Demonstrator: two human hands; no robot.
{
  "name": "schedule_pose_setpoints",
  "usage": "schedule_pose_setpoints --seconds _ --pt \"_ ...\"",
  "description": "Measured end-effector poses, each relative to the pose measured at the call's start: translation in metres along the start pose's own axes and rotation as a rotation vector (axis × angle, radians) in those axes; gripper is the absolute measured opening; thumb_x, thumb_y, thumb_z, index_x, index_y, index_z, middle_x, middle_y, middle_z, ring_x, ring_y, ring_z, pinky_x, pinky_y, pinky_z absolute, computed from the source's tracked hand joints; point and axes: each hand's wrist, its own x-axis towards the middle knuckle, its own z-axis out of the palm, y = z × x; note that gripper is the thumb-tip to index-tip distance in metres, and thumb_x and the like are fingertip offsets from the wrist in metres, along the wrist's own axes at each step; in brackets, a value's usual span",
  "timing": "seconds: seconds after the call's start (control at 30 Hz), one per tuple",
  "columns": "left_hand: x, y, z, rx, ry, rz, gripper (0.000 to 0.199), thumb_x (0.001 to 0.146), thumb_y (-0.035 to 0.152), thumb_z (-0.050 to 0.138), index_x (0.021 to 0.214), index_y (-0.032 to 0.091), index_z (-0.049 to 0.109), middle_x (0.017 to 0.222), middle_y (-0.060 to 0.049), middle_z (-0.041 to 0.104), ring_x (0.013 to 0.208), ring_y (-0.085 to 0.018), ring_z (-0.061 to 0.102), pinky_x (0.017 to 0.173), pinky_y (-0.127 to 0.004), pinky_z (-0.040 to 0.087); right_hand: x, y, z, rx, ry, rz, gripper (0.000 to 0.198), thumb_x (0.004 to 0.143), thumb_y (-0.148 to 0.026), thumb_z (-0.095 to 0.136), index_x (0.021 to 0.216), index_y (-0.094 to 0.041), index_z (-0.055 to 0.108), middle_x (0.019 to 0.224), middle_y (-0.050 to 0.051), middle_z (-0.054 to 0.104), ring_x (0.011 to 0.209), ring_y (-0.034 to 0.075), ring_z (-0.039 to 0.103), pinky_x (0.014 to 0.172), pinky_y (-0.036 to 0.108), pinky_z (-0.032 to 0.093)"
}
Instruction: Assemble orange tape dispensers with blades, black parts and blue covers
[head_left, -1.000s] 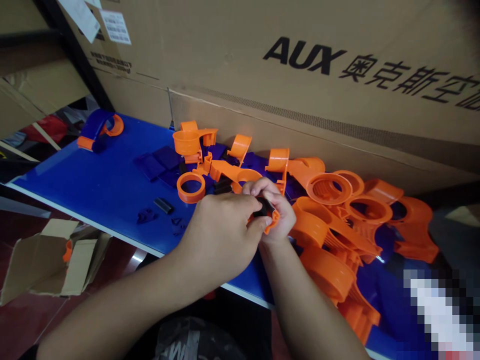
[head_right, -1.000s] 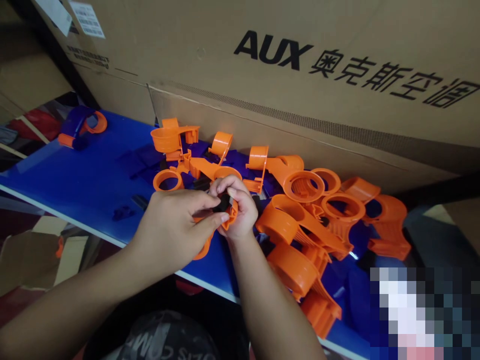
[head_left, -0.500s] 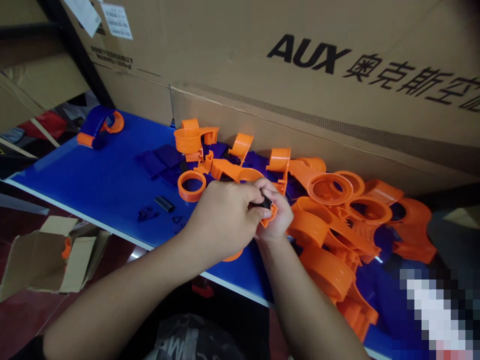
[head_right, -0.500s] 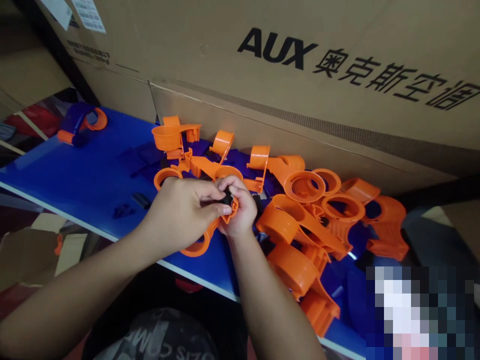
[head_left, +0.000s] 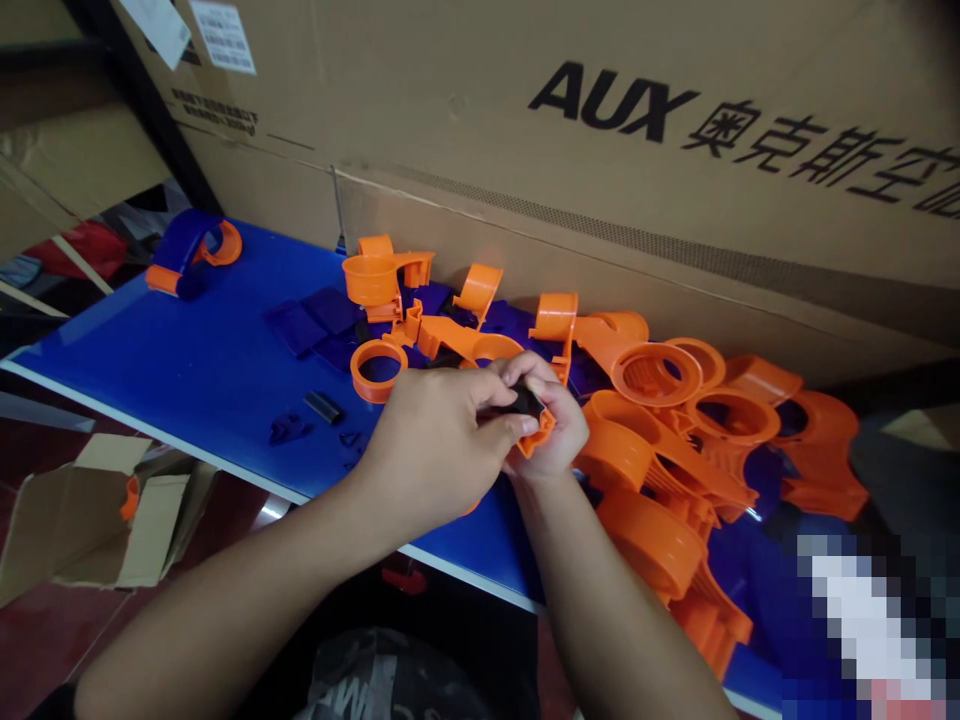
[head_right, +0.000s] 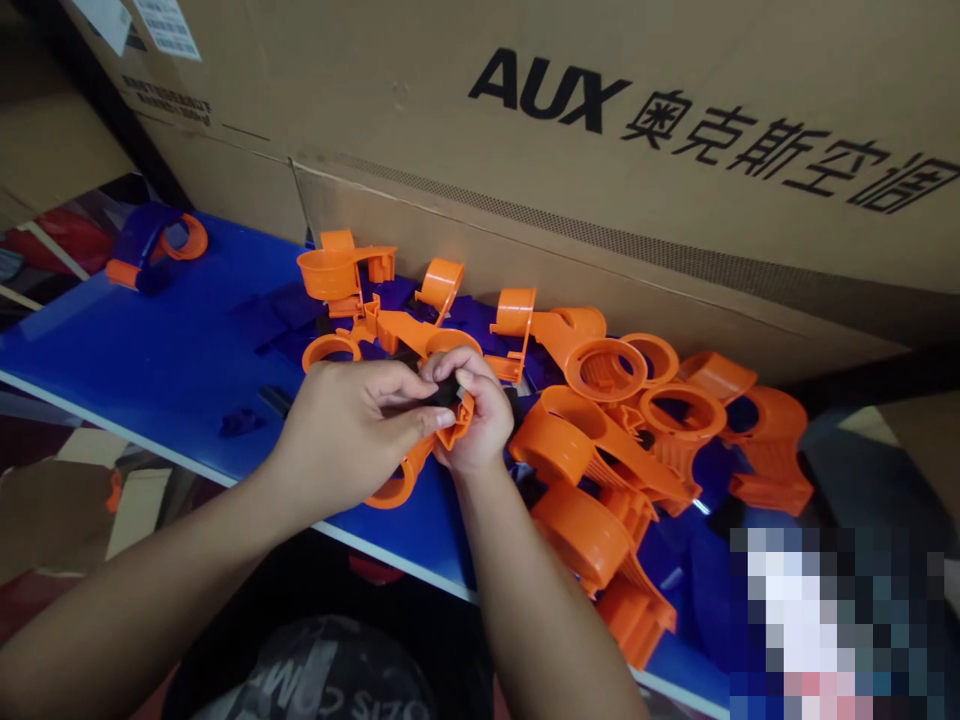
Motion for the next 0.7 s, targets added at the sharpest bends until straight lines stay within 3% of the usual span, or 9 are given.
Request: schedule_pose_setpoints --seconds 0.17,0.4,0.6,0.7 --pt "0.003 0.005 0.001 0.055 -0.015 0.044 0.007 0.09 0.021 0.079 0.085 0.024 0.082 0.081 0.001 0.083 0.071 -0.017 0.075 0.067 -0.031 0.052 0.0 -0.001 -0.001 -0.049 0.015 -0.006 0.018 0.083 -0.036 0.059 0.071 -0.025 0.067 0.07 0.003 0.056 0.067 0.021 0.051 0.071 0.038 0.048" --pt "0.017 0.003 -0.001 0.04 -0.069 -0.07 0.015 0.083 0.016 0.083 0.071 0.021 0.077 0.065 0.005 0.072 0.059 -0.012 0.062 0.059 -0.029 0.043 0.001 0.003 0.002 -0.134 0.053 -0.036 0.02 0.081 -0.034 0.058 0.066 -0.024 0.067 0.067 0.002 0.051 0.064 0.021 0.044 0.07 0.038 0.046" --pt "0.04 -0.007 -0.006 -0.011 -0.18 -0.073 0.013 0.079 0.009 0.085 0.072 0.016 0.076 0.071 0.003 0.075 0.067 -0.012 0.068 0.063 -0.026 0.047 0.004 0.009 -0.001 -0.111 0.107 -0.054 0.017 0.079 -0.033 0.062 0.067 -0.023 0.069 0.071 0.003 0.056 0.068 0.019 0.049 0.069 0.034 0.047" --pt "0.05 -0.012 -0.009 -0.124 -0.258 -0.066 0.014 0.077 0.012 0.09 0.081 0.016 0.076 0.077 0.002 0.077 0.072 -0.014 0.074 0.066 -0.026 0.053 0.005 0.01 -0.004 -0.025 0.09 -0.003 0.02 0.081 -0.039 0.065 0.069 -0.024 0.066 0.067 0.001 0.055 0.058 0.018 0.05 0.06 0.034 0.048"
